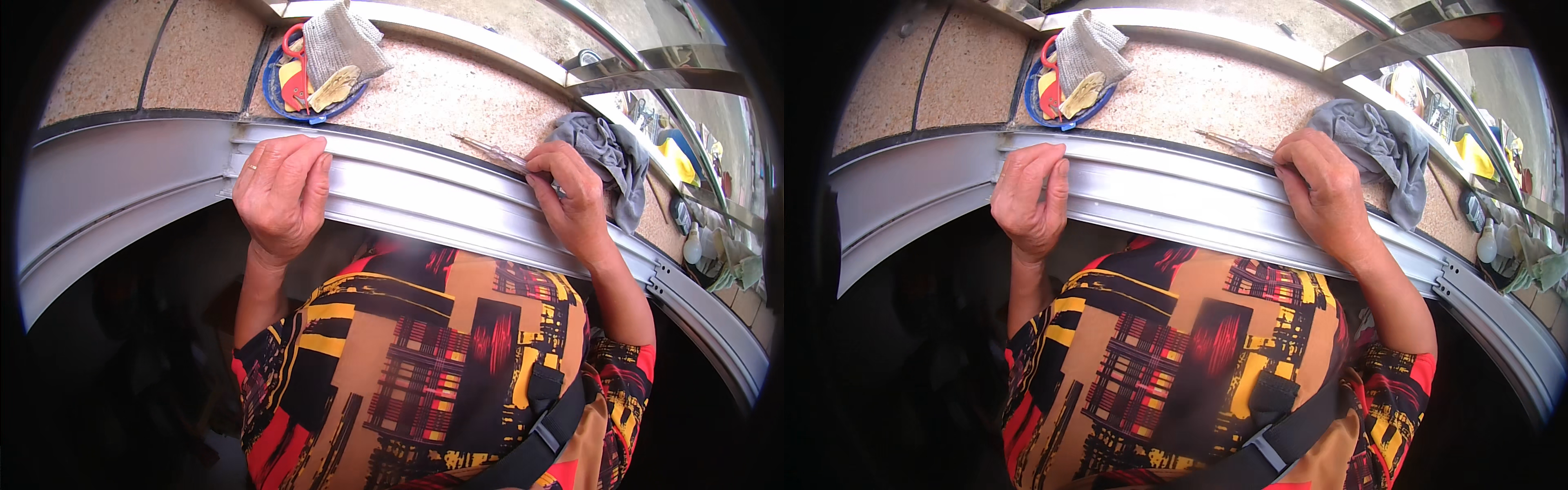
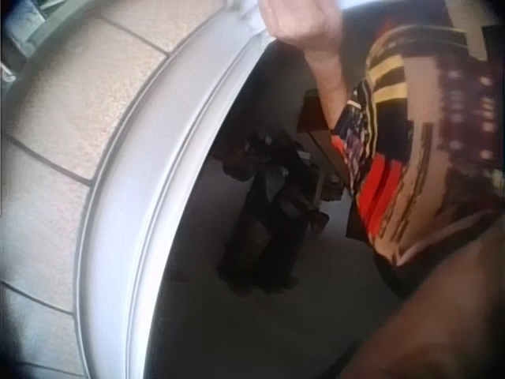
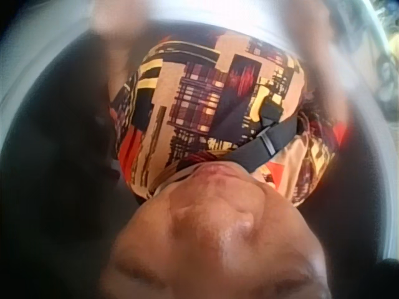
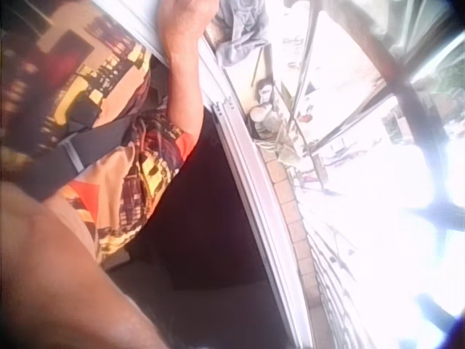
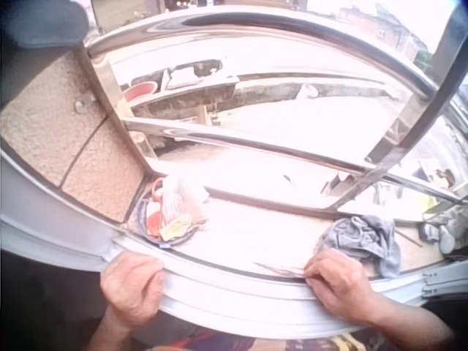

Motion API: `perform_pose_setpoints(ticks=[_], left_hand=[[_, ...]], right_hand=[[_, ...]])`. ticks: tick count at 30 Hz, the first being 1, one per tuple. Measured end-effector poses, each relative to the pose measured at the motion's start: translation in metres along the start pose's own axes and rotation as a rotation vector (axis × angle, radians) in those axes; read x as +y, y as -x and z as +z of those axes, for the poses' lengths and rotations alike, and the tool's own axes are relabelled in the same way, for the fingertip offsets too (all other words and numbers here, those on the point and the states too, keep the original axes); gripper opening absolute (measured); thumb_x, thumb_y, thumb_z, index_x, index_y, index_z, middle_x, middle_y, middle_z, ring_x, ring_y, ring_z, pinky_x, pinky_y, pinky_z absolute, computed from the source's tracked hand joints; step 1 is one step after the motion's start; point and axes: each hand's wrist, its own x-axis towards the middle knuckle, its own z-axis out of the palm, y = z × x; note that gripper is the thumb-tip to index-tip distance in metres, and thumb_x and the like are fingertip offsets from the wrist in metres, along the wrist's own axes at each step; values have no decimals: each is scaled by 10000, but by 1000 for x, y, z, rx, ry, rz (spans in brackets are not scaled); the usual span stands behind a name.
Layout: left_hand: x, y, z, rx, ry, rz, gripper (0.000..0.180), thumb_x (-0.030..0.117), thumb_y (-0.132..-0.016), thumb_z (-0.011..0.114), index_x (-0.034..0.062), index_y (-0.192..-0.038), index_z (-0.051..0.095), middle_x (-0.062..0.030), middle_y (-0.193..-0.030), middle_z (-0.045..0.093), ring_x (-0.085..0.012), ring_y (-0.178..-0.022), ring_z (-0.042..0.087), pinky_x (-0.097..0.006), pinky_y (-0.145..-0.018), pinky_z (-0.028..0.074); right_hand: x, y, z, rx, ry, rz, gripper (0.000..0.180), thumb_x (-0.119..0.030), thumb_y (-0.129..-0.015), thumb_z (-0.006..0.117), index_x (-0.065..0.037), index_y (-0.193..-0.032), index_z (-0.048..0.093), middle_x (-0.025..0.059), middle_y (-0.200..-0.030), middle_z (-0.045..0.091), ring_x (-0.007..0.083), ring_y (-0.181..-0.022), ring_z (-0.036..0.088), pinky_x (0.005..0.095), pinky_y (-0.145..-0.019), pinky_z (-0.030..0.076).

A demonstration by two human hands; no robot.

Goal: The person cleans the tracks of a window frame by using a small stick to scrape out debris, wiping the surfaces with a cloth, and applying a liquid from a small syringe into the mechanism.

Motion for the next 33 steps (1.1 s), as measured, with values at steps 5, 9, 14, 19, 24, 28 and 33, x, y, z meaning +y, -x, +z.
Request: perform_pose_setpoints(ticks=[5, 9, 14, 19, 24, 28, 33], left_hand=[[2, 0, 2, -74, 9, -73, 168, -51, -839, 700, -7, -1001, 707, -150, -900, 692, -279, -808, 678, -337, -735, 537], [6, 2, 5, -69, 14, -74, 171, -53, -834, 703, -8, -999, 706, -148, -895, 692, -278, -799, 677, -336, -728, 537], [5, 6, 5, -15, 9, -60, 169, -65, -824, 702, -13, -984, 704, -148, -883, 692, -275, -765, 674, -331, -692, 535], [2, 10, 2, 88, 10, -31, 162, -63, -826, 694, -24, -982, 695, -152, -879, 690, -274, -745, 666, -331, -672, 533], [-3, 14, 3, 177, 54, -32, 203, 20, -814, 731, -19, -1009, 688, -142, -909, 681, -277, -765, 657, -343, -670, 536], [6, 8, -3, 162, 77, 27, 308, 155, -834, 740, 9, -1096, 670, -131, -1035, 662, -276, -880, 640, -357, -735, 532], [39, -7, 13, -45, 88, 180, 437, 334, -851, 726, 59, -1183, 659, -90, -1077, 612, -258, -942, 594, -351, -784, 508]], right_hand=[[6, 4, -7, 75, -43, 51, 163, 110, -773, 646, -5, -869, 581, 120, -848, 610, 270, -779, 638, 328, -698, 505], [9, 8, -13, 57, -149, 182, 141, 100, -799, 640, 0, -885, 591, 85, -804, 607, 177, -720, 631, 273, -673, 501], [3, -2, -10, -2, -297, 268, 102, 63, -822, 654, 7, -896, 613, 48, -802, 615, 123, -732, 614, 253, -694, 508], [-17, -21, -4, -87, -428, 264, 87, 55, -835, 650, 10, -903, 621, 52, -818, 618, 118, -740, 605, 250, -704, 504], [-39, -31, 13, -149, -500, 129, 82, 69, -833, 643, 14, -885, 612, 67, -845, 614, 141, -753, 600, 260, -690, 492], [-57, -35, 18, -165, -491, 65, 98, 86, -819, 642, 15, -875, 604, 81, -850, 612, 173, -757, 603, 280, -687, 489], [-74, -34, 20, -191, -528, 17, 97, 79, -816, 656, 23, -883, 615, 118, -894, 640, 193, -769, 611, 283, -690, 487]])
